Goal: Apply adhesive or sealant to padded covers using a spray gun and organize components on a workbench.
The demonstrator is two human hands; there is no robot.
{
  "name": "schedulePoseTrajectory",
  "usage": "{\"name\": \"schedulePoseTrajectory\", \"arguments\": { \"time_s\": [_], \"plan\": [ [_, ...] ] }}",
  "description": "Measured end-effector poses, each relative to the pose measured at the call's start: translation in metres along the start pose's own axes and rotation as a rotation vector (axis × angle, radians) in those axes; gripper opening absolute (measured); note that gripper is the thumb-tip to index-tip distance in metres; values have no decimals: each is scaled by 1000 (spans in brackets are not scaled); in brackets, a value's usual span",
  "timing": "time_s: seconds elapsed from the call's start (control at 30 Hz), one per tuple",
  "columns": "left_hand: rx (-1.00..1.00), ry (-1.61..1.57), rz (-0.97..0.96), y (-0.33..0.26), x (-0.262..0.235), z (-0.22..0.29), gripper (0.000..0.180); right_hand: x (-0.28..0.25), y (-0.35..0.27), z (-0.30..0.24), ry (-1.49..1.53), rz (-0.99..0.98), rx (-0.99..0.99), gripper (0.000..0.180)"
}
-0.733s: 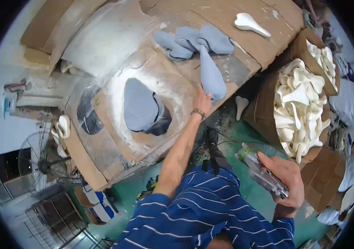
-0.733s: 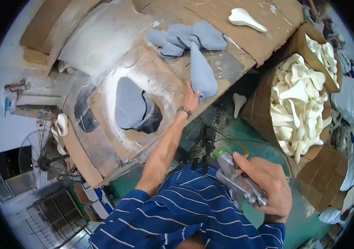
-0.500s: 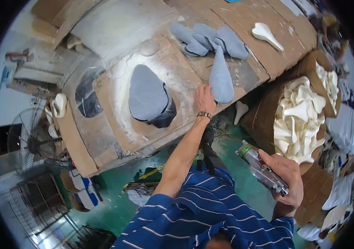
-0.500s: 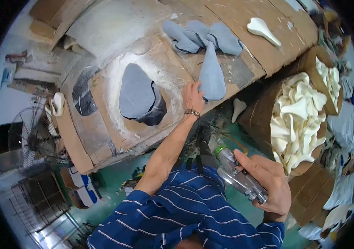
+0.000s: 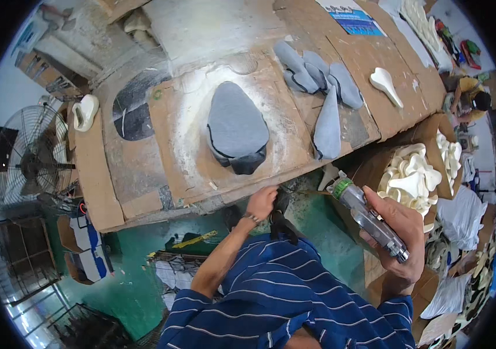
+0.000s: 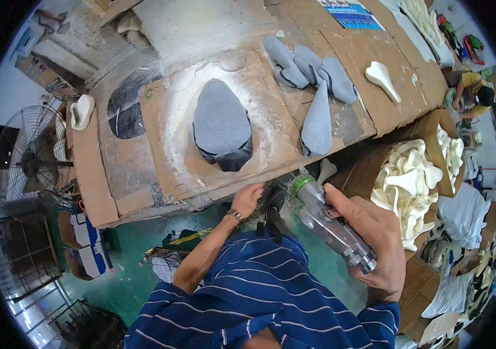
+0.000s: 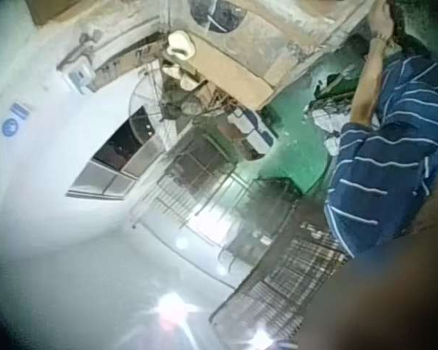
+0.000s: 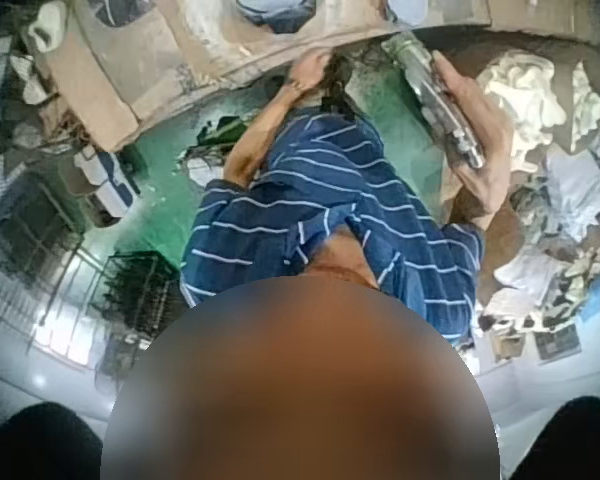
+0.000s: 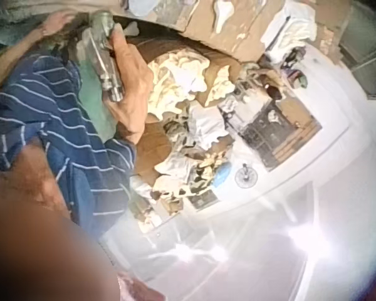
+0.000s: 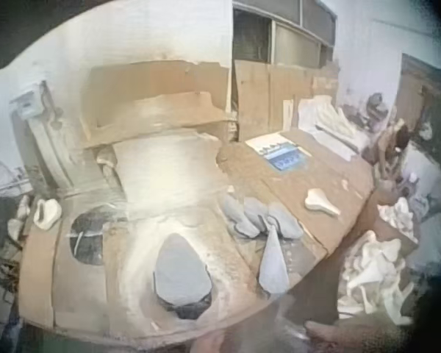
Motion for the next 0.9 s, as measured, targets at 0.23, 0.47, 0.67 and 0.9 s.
{"name": "schedulePoseTrajectory", "arguments": {
  "time_s": [0.23, 0.47, 0.67, 0.9],
  "plan": [
    [-323, 60, 181, -158, -71, -126, 23, 48, -12, -84, -134, -37, -76, 63],
    [-471, 8, 225, -225, -104, -155, 28, 99, -38, -157, -422, -35, -160, 64],
    [-420, -48, 260, -217, -122, -152, 27, 125, -81, -195, -553, -66, -170, 63],
    [-296, -163, 430, -180, -167, -118, 28, 131, -111, -181, -562, -85, -130, 66]
  ]
}}
Point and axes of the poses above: each hand's wrist, its own y-axis towards the middle knuckle, its own x-axis out of the palm, z = x × y, the point moved 2 cm from there along y, towards the middle knuckle, and after that the axes turned 13 degrees about x, right-handed, at the moved point
